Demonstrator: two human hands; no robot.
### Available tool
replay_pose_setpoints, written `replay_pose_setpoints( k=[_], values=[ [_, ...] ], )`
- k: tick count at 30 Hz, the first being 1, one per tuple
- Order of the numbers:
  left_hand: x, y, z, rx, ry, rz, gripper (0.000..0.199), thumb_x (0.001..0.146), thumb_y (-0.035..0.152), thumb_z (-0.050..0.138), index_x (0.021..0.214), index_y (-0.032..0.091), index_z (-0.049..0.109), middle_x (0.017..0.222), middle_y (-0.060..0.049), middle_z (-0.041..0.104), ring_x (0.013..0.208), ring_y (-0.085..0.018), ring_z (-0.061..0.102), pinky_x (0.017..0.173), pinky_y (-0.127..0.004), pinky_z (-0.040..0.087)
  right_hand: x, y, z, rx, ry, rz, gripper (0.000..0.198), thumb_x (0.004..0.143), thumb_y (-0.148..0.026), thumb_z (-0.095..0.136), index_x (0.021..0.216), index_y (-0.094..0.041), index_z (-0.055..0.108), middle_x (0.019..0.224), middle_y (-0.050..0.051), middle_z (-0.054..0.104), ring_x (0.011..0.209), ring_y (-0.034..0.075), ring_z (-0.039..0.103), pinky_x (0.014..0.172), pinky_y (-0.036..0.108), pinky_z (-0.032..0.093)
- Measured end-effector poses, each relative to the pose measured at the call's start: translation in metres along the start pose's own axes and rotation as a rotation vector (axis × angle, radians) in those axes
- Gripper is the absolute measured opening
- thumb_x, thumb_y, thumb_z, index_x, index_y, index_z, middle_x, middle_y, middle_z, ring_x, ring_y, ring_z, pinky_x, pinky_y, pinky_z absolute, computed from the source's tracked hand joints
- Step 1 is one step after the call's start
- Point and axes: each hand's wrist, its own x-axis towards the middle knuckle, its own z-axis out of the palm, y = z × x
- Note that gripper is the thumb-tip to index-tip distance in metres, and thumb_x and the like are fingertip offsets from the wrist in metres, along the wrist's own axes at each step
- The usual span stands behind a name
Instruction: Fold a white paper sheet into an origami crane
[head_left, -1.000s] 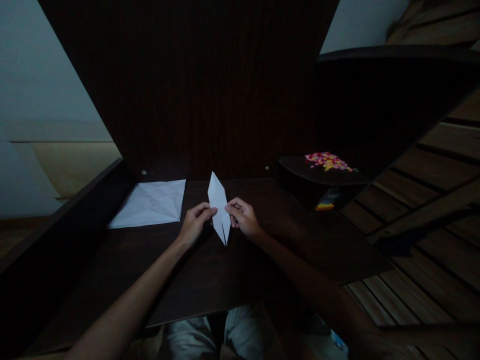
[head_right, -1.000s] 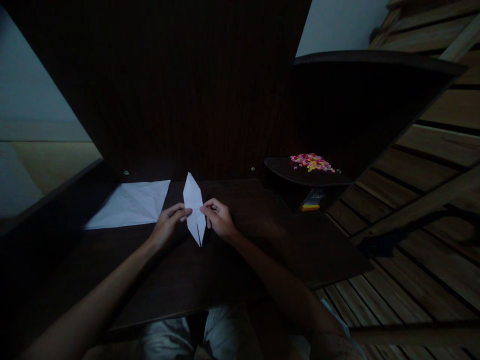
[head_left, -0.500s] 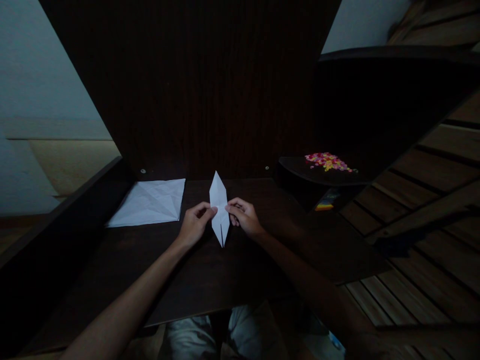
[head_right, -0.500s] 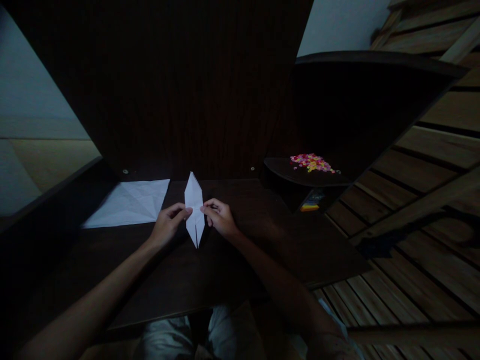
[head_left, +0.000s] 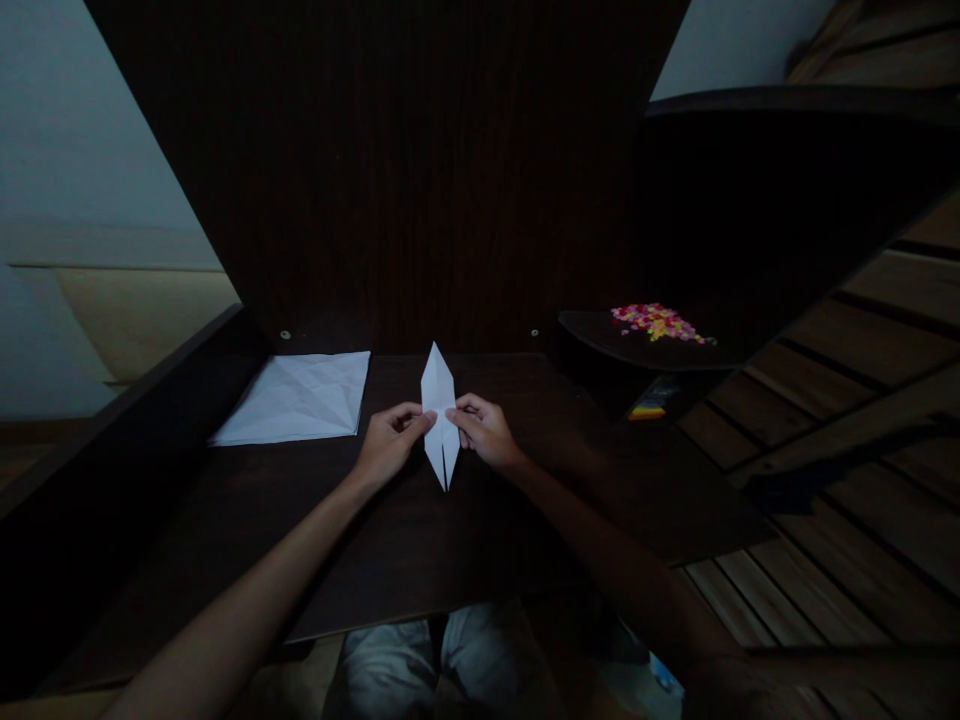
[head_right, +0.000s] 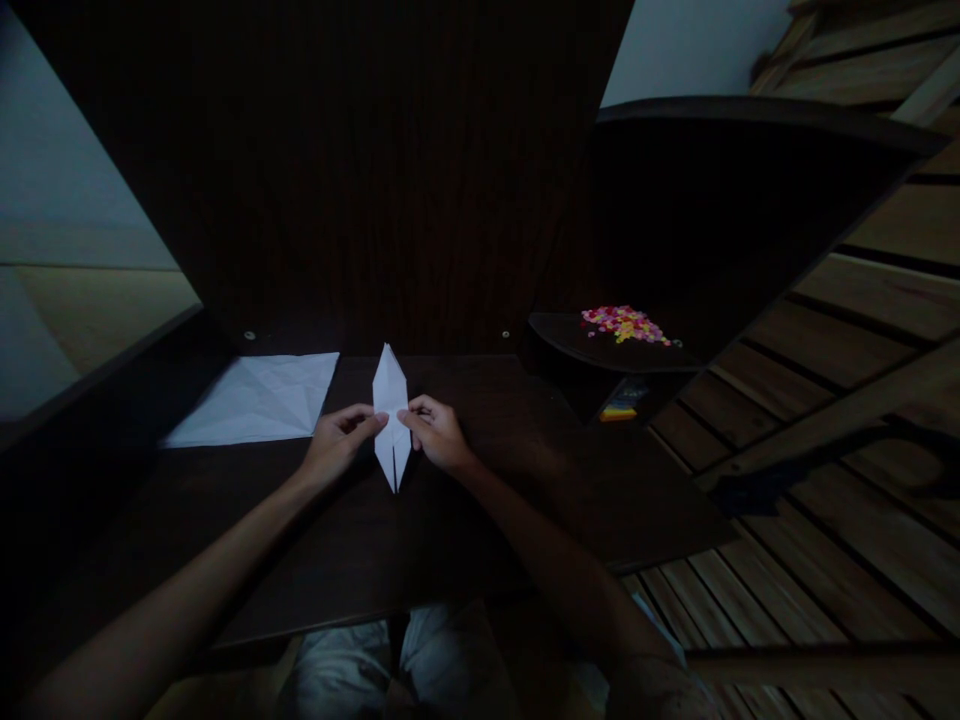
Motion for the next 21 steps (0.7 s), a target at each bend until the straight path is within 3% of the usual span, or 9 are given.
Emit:
replay_pose_setpoints(
  k=[9, 21],
  values=[
    [-0.002, 0.002, 0.001, -0.003, -0.016, 0.003, 0.024, 0.068, 0.038, 0.069, 0.067, 0.015, 0.064, 0.06, 0.002, 0.06, 0.056, -0.012, 0.051, 0.054, -0.022, 0.038, -0.002, 0.009, 0.003, -0.001, -0.035, 0.007, 0.021, 0.074, -0.037, 0.06, 0.07, -0.019, 0.05, 0.047, -0.008, 0.047, 0.037, 0.005, 0.04, 0.036, 0.018, 0.028],
    [-0.006, 0.008, 0.003, 0.015, -0.016, 0.02, 0.025, 0.067, 0.04, 0.068, 0.067, 0.015, 0.065, 0.06, 0.001, 0.061, 0.056, -0.012, 0.052, 0.054, -0.023, 0.04, -0.004, 0.0, 0.004, -0.037, -0.053, 0.051, 0.029, 0.068, -0.043, 0.066, 0.068, -0.017, 0.052, 0.047, -0.007, 0.049, 0.036, 0.005, 0.041, 0.036, 0.018, 0.028]
  ],
)
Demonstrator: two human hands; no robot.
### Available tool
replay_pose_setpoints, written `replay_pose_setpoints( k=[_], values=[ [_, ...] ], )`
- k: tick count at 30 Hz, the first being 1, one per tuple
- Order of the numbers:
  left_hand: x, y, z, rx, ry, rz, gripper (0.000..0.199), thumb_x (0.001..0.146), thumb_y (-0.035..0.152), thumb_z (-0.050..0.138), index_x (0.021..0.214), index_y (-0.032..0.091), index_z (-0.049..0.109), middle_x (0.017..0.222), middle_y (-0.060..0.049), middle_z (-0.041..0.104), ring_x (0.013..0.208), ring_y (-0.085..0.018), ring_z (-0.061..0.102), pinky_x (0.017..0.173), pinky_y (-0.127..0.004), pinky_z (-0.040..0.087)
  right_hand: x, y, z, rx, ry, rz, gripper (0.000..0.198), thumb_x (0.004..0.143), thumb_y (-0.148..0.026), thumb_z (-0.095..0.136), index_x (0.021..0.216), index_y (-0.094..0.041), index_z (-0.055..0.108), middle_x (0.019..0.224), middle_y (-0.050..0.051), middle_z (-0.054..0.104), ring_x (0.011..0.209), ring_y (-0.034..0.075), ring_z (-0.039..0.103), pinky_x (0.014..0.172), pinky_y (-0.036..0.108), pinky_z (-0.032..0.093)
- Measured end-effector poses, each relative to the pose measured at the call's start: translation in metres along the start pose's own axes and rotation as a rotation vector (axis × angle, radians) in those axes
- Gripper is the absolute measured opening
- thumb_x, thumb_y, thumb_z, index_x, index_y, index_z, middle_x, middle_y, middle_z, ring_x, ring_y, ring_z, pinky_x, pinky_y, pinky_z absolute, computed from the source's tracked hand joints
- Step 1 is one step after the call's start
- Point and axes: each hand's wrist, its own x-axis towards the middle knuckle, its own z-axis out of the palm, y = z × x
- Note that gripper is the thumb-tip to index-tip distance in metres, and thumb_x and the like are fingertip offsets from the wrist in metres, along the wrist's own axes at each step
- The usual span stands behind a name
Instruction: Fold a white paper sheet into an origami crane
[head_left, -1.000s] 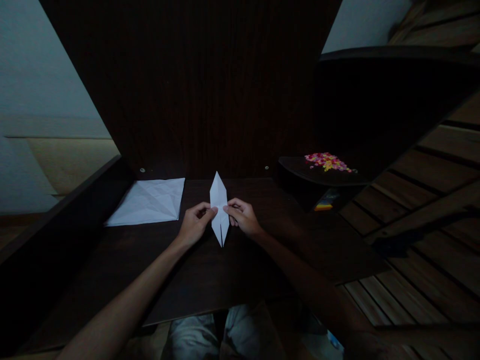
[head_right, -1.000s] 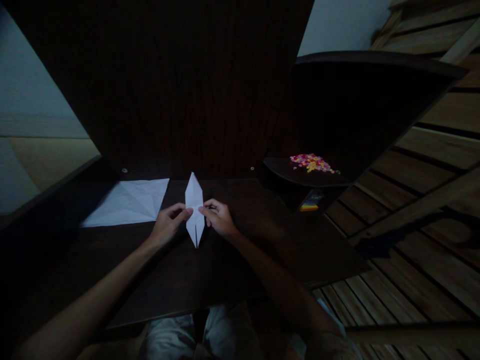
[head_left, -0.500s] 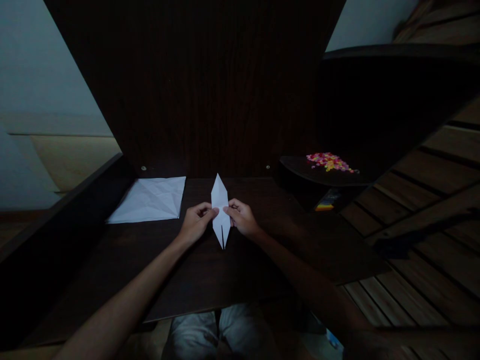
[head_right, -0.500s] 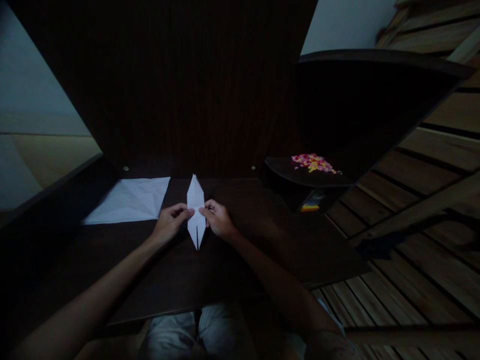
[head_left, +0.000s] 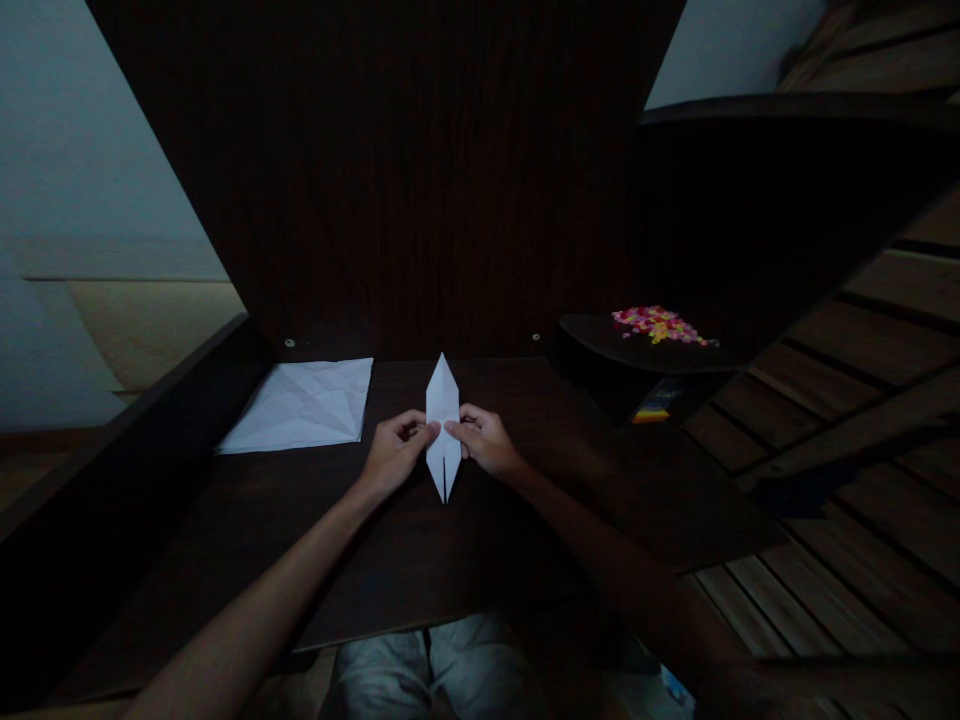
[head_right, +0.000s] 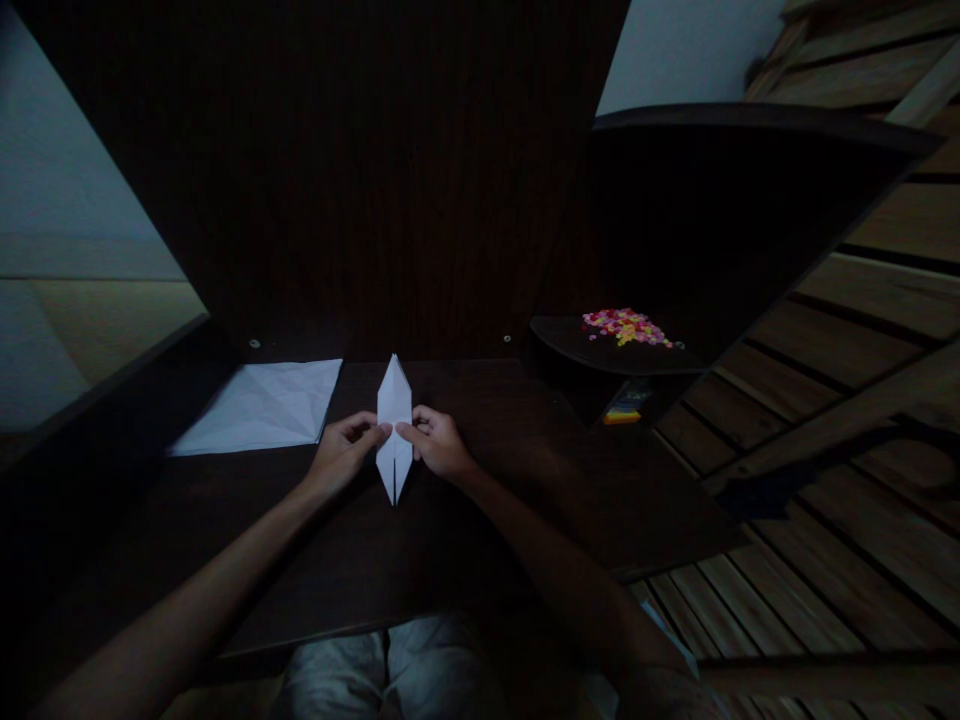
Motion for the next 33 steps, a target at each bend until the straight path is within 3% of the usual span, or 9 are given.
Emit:
replay_pose_setpoints(
  k=[10, 21, 27, 33],
  values=[
    [0.004, -0.003, -0.004, 0.001, 0.052, 0.03, 0.022, 0.072, 0.036, 0.066, 0.063, 0.017, 0.064, 0.057, 0.003, 0.055, 0.058, -0.012, 0.05, 0.057, -0.022, 0.039, 0.001, 0.0, 0.0, 0.043, -0.068, 0.095, 0.022, 0.065, -0.035, 0.065, 0.07, -0.017, 0.054, 0.053, -0.007, 0.049, 0.039, 0.005, 0.039, 0.035, 0.018, 0.028],
    [0.006, 0.004, -0.011, -0.128, 0.097, -0.028, 0.026, 0.069, 0.039, 0.07, 0.063, 0.016, 0.061, 0.058, 0.003, 0.055, 0.055, -0.011, 0.047, 0.052, -0.022, 0.036, -0.006, -0.008, -0.002, 0.026, -0.372, 0.225, 0.016, 0.066, -0.026, 0.061, 0.077, -0.016, 0.056, 0.055, -0.007, 0.051, 0.044, 0.006, 0.04, 0.04, 0.018, 0.028],
    [0.01, 0.007, -0.016, -0.145, 0.17, 0.035, 0.029, 0.067, 0.035, 0.073, 0.055, 0.016, 0.055, 0.054, 0.004, 0.05, 0.052, -0.01, 0.044, 0.052, -0.022, 0.034, -0.005, -0.009, -0.002, 0.011, -0.296, 0.159, 0.015, 0.067, -0.026, 0.065, 0.069, -0.016, 0.054, 0.06, -0.005, 0.054, 0.055, 0.009, 0.049, 0.051, 0.019, 0.036],
    [0.014, 0.009, -0.021, -0.129, 0.34, 0.097, 0.031, 0.067, 0.037, 0.072, 0.055, 0.017, 0.053, 0.054, 0.004, 0.048, 0.051, -0.009, 0.043, 0.05, -0.022, 0.034, -0.004, -0.008, -0.001, 0.031, -0.238, 0.159, 0.033, 0.062, -0.033, 0.076, 0.081, -0.017, 0.053, 0.075, -0.001, 0.064, 0.067, 0.013, 0.062, 0.062, 0.025, 0.049]
  ],
)
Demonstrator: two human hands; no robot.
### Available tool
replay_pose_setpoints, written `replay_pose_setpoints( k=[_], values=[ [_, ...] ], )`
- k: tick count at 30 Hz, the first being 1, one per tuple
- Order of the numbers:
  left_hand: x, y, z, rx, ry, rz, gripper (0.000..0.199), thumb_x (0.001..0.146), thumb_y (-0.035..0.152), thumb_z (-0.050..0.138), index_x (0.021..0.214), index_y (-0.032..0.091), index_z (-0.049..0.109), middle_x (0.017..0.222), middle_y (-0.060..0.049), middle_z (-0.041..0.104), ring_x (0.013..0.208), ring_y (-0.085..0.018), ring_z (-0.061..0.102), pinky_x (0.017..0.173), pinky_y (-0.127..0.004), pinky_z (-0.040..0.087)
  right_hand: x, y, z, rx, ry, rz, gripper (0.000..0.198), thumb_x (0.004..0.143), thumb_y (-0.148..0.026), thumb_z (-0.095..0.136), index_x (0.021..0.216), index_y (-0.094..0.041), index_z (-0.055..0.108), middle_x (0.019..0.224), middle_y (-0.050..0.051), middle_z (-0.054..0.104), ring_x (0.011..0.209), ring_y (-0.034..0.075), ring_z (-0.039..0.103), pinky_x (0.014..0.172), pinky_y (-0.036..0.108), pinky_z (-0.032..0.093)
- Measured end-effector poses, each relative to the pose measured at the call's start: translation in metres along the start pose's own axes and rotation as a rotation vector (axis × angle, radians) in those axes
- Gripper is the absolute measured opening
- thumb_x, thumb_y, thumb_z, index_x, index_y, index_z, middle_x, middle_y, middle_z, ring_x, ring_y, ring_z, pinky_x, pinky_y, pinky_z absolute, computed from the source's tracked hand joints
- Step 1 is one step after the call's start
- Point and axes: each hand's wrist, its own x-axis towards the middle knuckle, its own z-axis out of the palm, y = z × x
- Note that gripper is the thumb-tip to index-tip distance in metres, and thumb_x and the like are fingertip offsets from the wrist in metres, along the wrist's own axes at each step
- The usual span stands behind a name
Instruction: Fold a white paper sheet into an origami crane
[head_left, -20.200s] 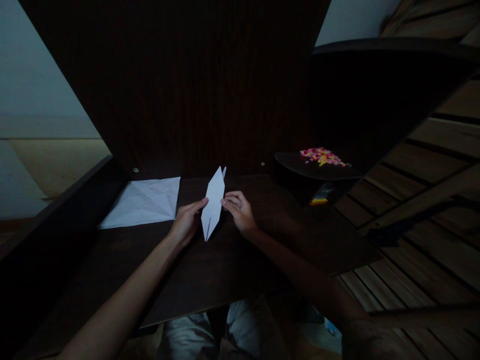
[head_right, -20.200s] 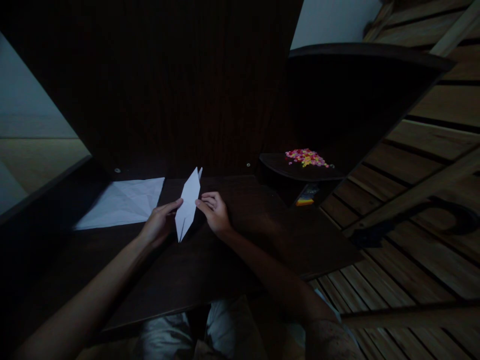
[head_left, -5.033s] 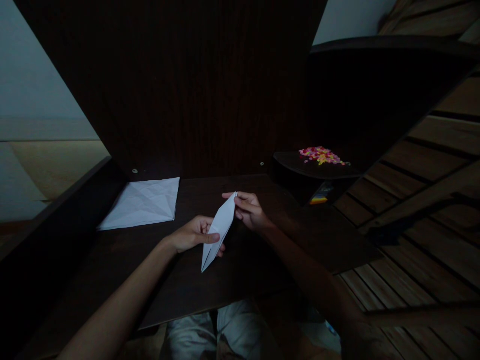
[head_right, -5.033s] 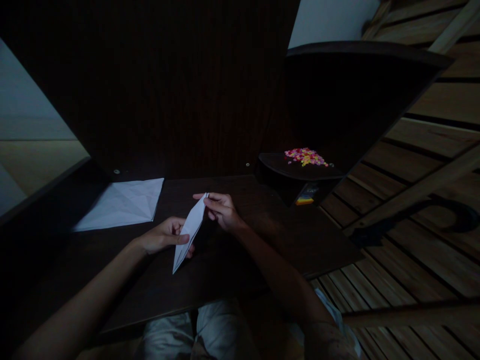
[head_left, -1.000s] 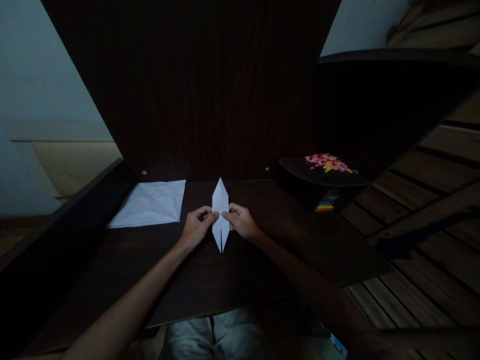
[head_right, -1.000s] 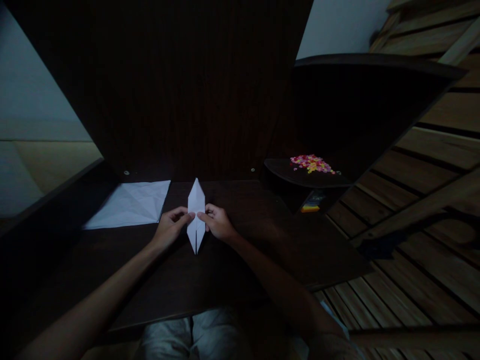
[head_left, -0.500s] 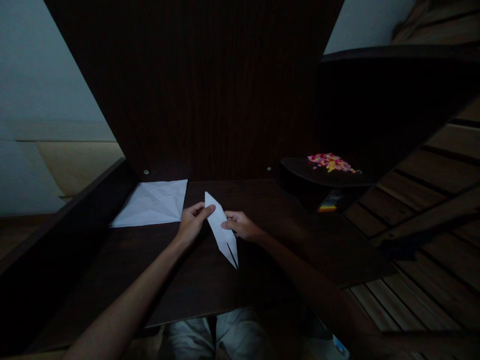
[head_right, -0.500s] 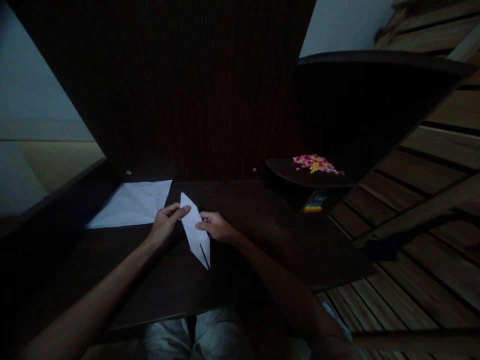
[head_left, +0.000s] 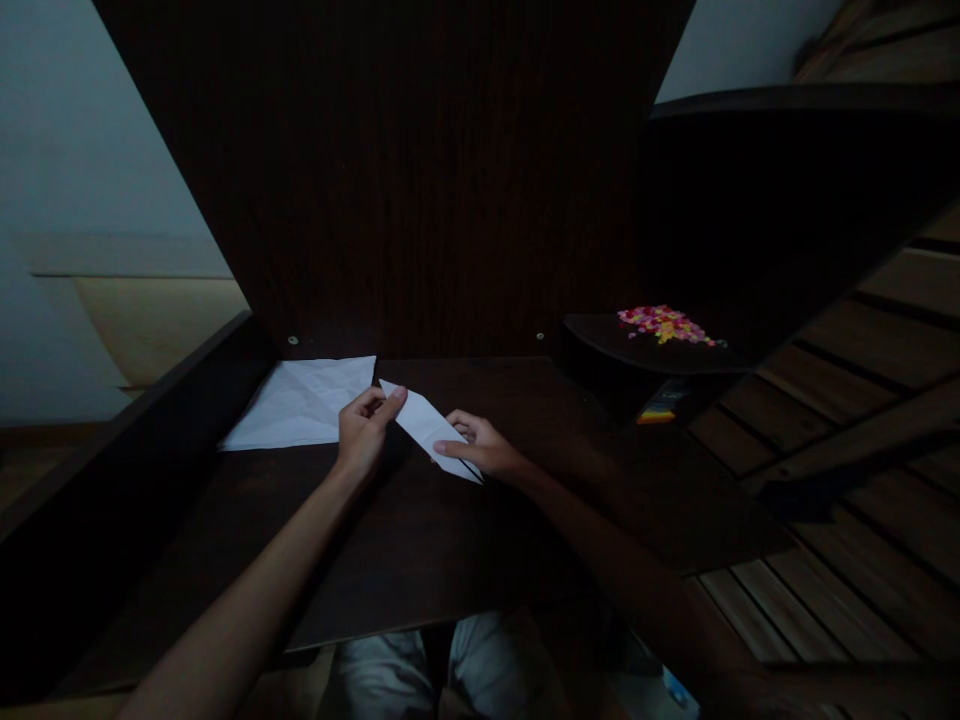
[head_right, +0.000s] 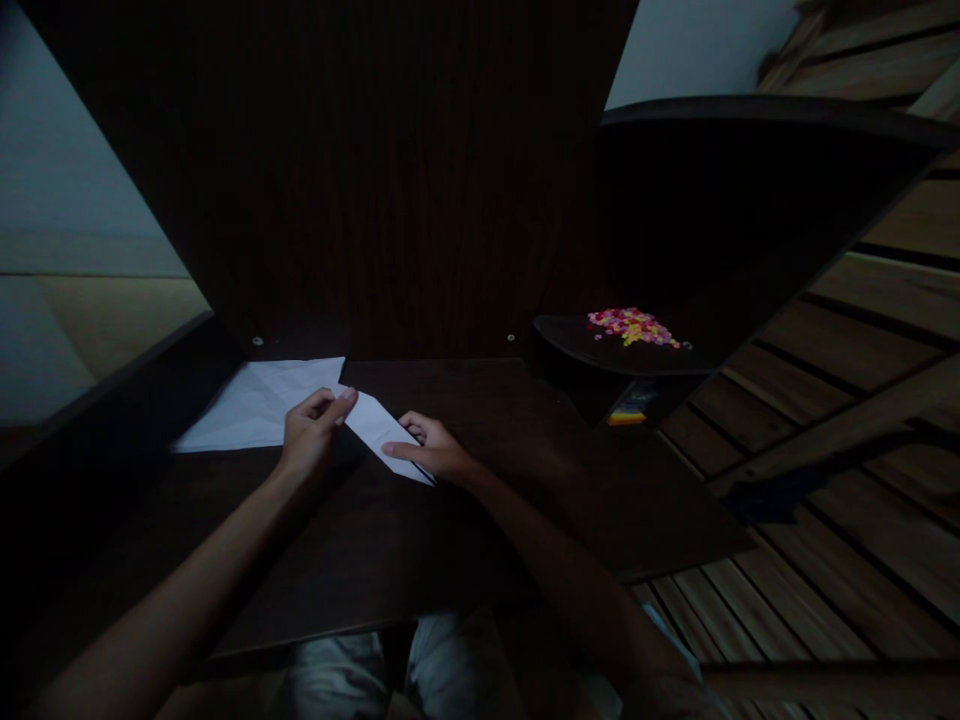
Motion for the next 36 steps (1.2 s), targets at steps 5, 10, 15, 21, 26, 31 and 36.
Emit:
replay_pose_setpoints(
  k=[5, 10, 15, 21, 26, 31, 36],
  values=[
    [0.004, -0.001, -0.003, -0.029, 0.06, 0.0, 0.029, 0.069, 0.037, 0.071, 0.057, 0.017, 0.054, 0.053, 0.005, 0.049, 0.049, -0.009, 0.045, 0.049, -0.021, 0.035, 0.002, 0.005, -0.002, 0.085, -0.057, -0.001, 0.044, 0.06, -0.038, 0.079, 0.087, -0.016, 0.052, 0.074, 0.002, 0.067, 0.052, 0.015, 0.064, 0.047, 0.027, 0.052],
    [0.009, -0.001, -0.007, -0.015, 0.067, -0.001, 0.033, 0.071, 0.039, 0.069, 0.054, 0.018, 0.051, 0.051, 0.003, 0.049, 0.048, -0.009, 0.048, 0.048, -0.021, 0.037, 0.005, 0.006, -0.009, 0.03, 0.085, -0.094, 0.039, 0.064, -0.04, 0.076, 0.087, -0.013, 0.057, 0.071, 0.004, 0.069, 0.047, 0.011, 0.061, 0.038, 0.019, 0.043],
    [0.013, -0.001, -0.011, 0.012, 0.083, 0.043, 0.031, 0.074, 0.041, 0.067, 0.059, 0.018, 0.053, 0.049, 0.003, 0.05, 0.047, -0.01, 0.05, 0.048, -0.021, 0.038, 0.006, 0.006, -0.019, -0.053, 0.097, -0.129, 0.039, 0.071, -0.045, 0.07, 0.09, -0.011, 0.062, 0.07, 0.007, 0.07, 0.046, 0.01, 0.059, 0.036, 0.017, 0.037],
    [0.017, 0.0, -0.016, 0.048, 0.127, 0.057, 0.023, 0.073, 0.039, 0.069, 0.068, 0.018, 0.062, 0.053, 0.002, 0.057, 0.05, -0.01, 0.053, 0.053, -0.021, 0.042, 0.006, 0.003, -0.024, -0.121, 0.118, -0.157, 0.039, 0.073, -0.047, 0.067, 0.088, -0.011, 0.064, 0.067, 0.006, 0.069, 0.043, 0.009, 0.055, 0.036, 0.017, 0.035],
    [0.016, 0.0, -0.02, 0.127, 0.091, 0.102, 0.027, 0.075, 0.041, 0.067, 0.062, 0.018, 0.061, 0.052, 0.001, 0.057, 0.053, -0.011, 0.054, 0.057, -0.023, 0.044, 0.007, 0.0, -0.03, -0.162, 0.143, -0.149, 0.038, 0.073, -0.046, 0.066, 0.086, -0.011, 0.065, 0.063, 0.005, 0.068, 0.041, 0.007, 0.051, 0.037, 0.017, 0.035],
    [0.015, -0.001, -0.017, 0.065, 0.053, 0.083, 0.025, 0.074, 0.04, 0.068, 0.065, 0.017, 0.063, 0.054, 0.001, 0.058, 0.052, -0.011, 0.055, 0.055, -0.023, 0.045, 0.008, -0.001, -0.033, -0.154, 0.171, -0.132, 0.038, 0.071, -0.046, 0.068, 0.083, -0.011, 0.064, 0.061, 0.005, 0.067, 0.04, 0.007, 0.049, 0.037, 0.018, 0.033],
    [0.011, 0.001, -0.013, 0.088, -0.044, 0.039, 0.031, 0.073, 0.044, 0.068, 0.062, 0.016, 0.062, 0.055, -0.001, 0.06, 0.055, -0.013, 0.059, 0.054, -0.023, 0.045, 0.009, 0.002, -0.03, -0.104, 0.185, -0.127, 0.038, 0.071, -0.046, 0.068, 0.083, -0.011, 0.064, 0.062, 0.005, 0.067, 0.039, 0.006, 0.049, 0.036, 0.017, 0.033]
  ],
)
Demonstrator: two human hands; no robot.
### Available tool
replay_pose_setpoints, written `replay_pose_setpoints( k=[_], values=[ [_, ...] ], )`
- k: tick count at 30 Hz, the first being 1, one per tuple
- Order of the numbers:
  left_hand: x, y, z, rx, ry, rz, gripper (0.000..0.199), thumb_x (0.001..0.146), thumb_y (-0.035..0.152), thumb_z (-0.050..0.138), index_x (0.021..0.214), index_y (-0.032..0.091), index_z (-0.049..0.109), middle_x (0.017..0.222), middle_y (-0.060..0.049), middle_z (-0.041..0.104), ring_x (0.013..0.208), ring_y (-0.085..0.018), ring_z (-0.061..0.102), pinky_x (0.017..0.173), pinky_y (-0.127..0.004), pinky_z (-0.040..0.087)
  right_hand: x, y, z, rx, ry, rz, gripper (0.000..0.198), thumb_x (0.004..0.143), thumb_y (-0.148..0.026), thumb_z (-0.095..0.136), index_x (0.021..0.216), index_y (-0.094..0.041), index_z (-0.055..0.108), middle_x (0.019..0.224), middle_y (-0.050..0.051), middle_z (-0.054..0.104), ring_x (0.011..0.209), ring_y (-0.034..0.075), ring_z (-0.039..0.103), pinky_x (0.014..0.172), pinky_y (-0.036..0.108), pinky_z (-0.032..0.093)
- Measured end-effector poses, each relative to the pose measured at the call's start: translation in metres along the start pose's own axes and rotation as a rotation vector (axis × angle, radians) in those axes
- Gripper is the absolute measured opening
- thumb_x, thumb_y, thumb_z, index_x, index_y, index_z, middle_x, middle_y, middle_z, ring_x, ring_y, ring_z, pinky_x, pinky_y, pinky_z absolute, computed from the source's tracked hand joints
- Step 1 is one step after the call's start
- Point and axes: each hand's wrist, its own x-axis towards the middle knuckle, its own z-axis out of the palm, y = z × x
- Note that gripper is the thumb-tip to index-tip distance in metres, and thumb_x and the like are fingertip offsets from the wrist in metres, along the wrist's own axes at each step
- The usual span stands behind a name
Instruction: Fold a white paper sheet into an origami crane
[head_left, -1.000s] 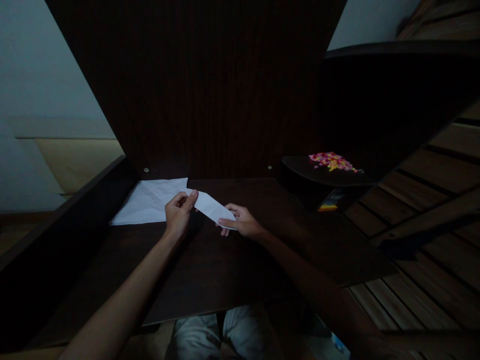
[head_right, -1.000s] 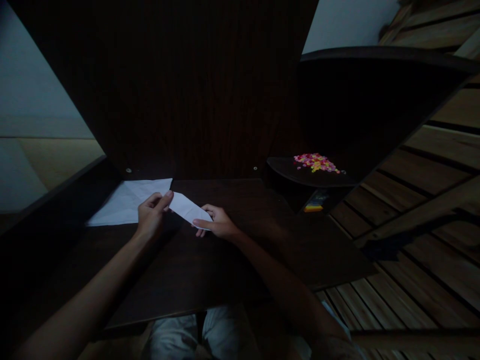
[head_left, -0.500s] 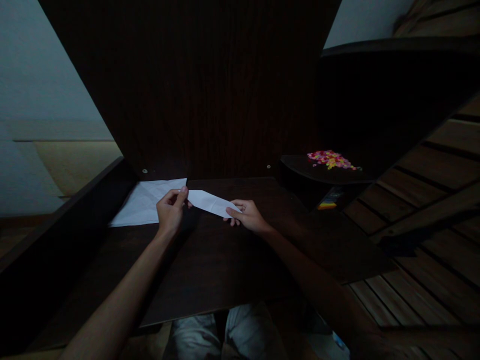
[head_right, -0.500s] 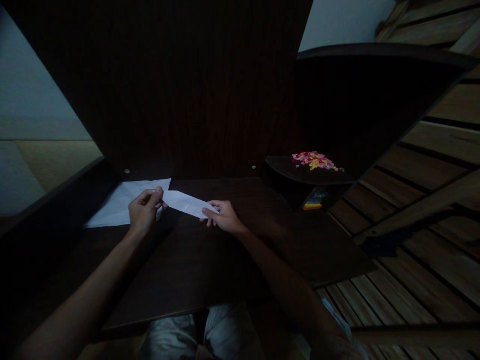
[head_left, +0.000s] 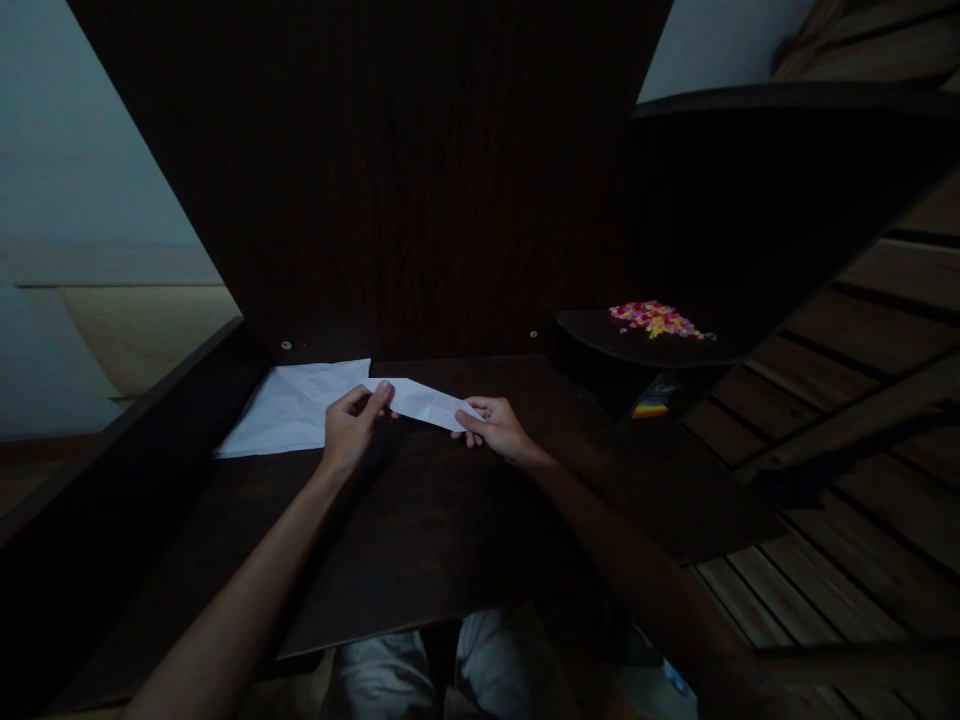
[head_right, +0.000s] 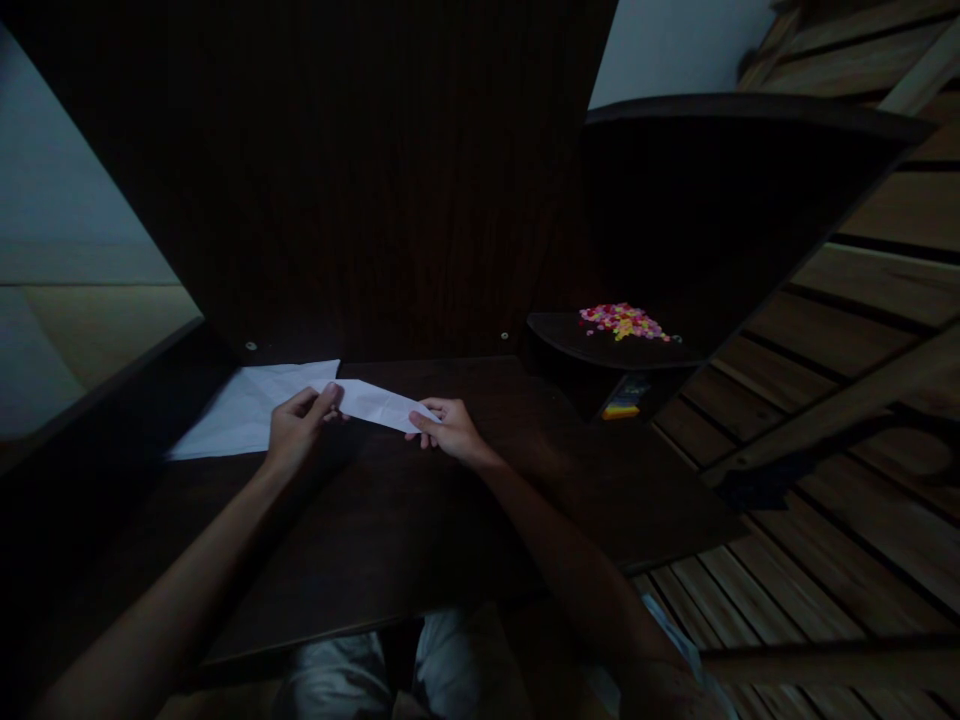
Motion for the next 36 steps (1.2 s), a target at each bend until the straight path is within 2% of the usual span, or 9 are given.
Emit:
replay_pose_setpoints(
  k=[4, 10, 17, 24, 26, 30, 33, 36],
  values=[
    [-0.007, 0.007, 0.004, 0.13, -0.075, -0.055, 0.029, 0.068, 0.042, 0.072, 0.064, 0.013, 0.066, 0.06, -0.003, 0.065, 0.057, -0.015, 0.06, 0.054, -0.024, 0.045, 0.001, 0.004, 0.003, 0.038, -0.013, 0.016, 0.039, 0.07, -0.047, 0.069, 0.083, -0.011, 0.063, 0.061, 0.004, 0.067, 0.038, 0.006, 0.048, 0.035, 0.017, 0.032],
    [-0.009, 0.007, 0.006, 0.236, -0.072, -0.058, 0.029, 0.068, 0.04, 0.072, 0.056, 0.014, 0.066, 0.059, -0.005, 0.067, 0.056, -0.015, 0.058, 0.055, -0.025, 0.044, 0.001, 0.008, 0.005, 0.056, -0.045, 0.017, 0.039, 0.071, -0.046, 0.069, 0.085, -0.011, 0.063, 0.061, 0.004, 0.067, 0.038, 0.006, 0.048, 0.035, 0.017, 0.031],
    [-0.009, 0.007, 0.005, 0.223, -0.064, -0.042, 0.03, 0.068, 0.04, 0.072, 0.054, 0.014, 0.065, 0.056, -0.003, 0.066, 0.055, -0.014, 0.058, 0.054, -0.024, 0.043, -0.001, 0.008, 0.006, 0.039, -0.093, 0.024, 0.037, 0.071, -0.046, 0.069, 0.084, -0.011, 0.062, 0.062, 0.004, 0.068, 0.04, 0.006, 0.049, 0.036, 0.017, 0.033],
    [-0.009, 0.008, 0.007, 0.151, -0.035, -0.052, 0.028, 0.066, 0.038, 0.073, 0.059, 0.013, 0.065, 0.056, -0.002, 0.063, 0.053, -0.013, 0.055, 0.051, -0.023, 0.042, -0.008, -0.003, 0.009, 0.027, -0.193, 0.124, 0.039, 0.069, -0.047, 0.07, 0.081, -0.011, 0.061, 0.064, 0.004, 0.067, 0.047, 0.009, 0.053, 0.043, 0.02, 0.038],
    [-0.009, 0.008, 0.007, 0.117, -0.089, -0.067, 0.028, 0.066, 0.039, 0.074, 0.062, 0.012, 0.066, 0.056, -0.001, 0.062, 0.052, -0.012, 0.054, 0.05, -0.023, 0.041, -0.01, -0.006, 0.01, 0.016, -0.208, 0.134, 0.037, 0.068, -0.046, 0.07, 0.075, -0.011, 0.061, 0.062, 0.002, 0.064, 0.05, 0.01, 0.053, 0.046, 0.02, 0.037],
    [-0.011, 0.007, 0.008, 0.017, -0.295, -0.164, 0.028, 0.065, 0.039, 0.075, 0.064, 0.012, 0.067, 0.058, -0.002, 0.062, 0.049, -0.01, 0.051, 0.047, -0.022, 0.039, -0.012, -0.009, 0.013, -0.01, -0.22, 0.075, 0.037, 0.07, -0.046, 0.069, 0.061, -0.012, 0.058, 0.054, -0.004, 0.053, 0.053, 0.008, 0.046, 0.05, 0.02, 0.031],
    [-0.014, 0.006, 0.012, -0.022, -0.38, -0.217, 0.028, 0.064, 0.038, 0.076, 0.065, 0.012, 0.067, 0.056, -0.001, 0.061, 0.046, -0.009, 0.048, 0.045, -0.021, 0.037, -0.013, -0.008, 0.017, 0.054, -0.282, 0.118, 0.038, 0.072, -0.049, 0.066, 0.07, -0.012, 0.063, 0.059, -0.002, 0.055, 0.055, 0.009, 0.047, 0.052, 0.021, 0.032],
    [-0.018, 0.004, 0.015, -0.042, -0.403, -0.235, 0.027, 0.064, 0.038, 0.076, 0.066, 0.012, 0.068, 0.055, -0.001, 0.06, 0.045, -0.008, 0.047, 0.044, -0.021, 0.036, -0.015, -0.007, 0.021, 0.109, -0.304, 0.125, 0.041, 0.075, -0.051, 0.062, 0.079, -0.011, 0.066, 0.062, 0.0, 0.059, 0.056, 0.01, 0.049, 0.052, 0.022, 0.033]
  ],
)
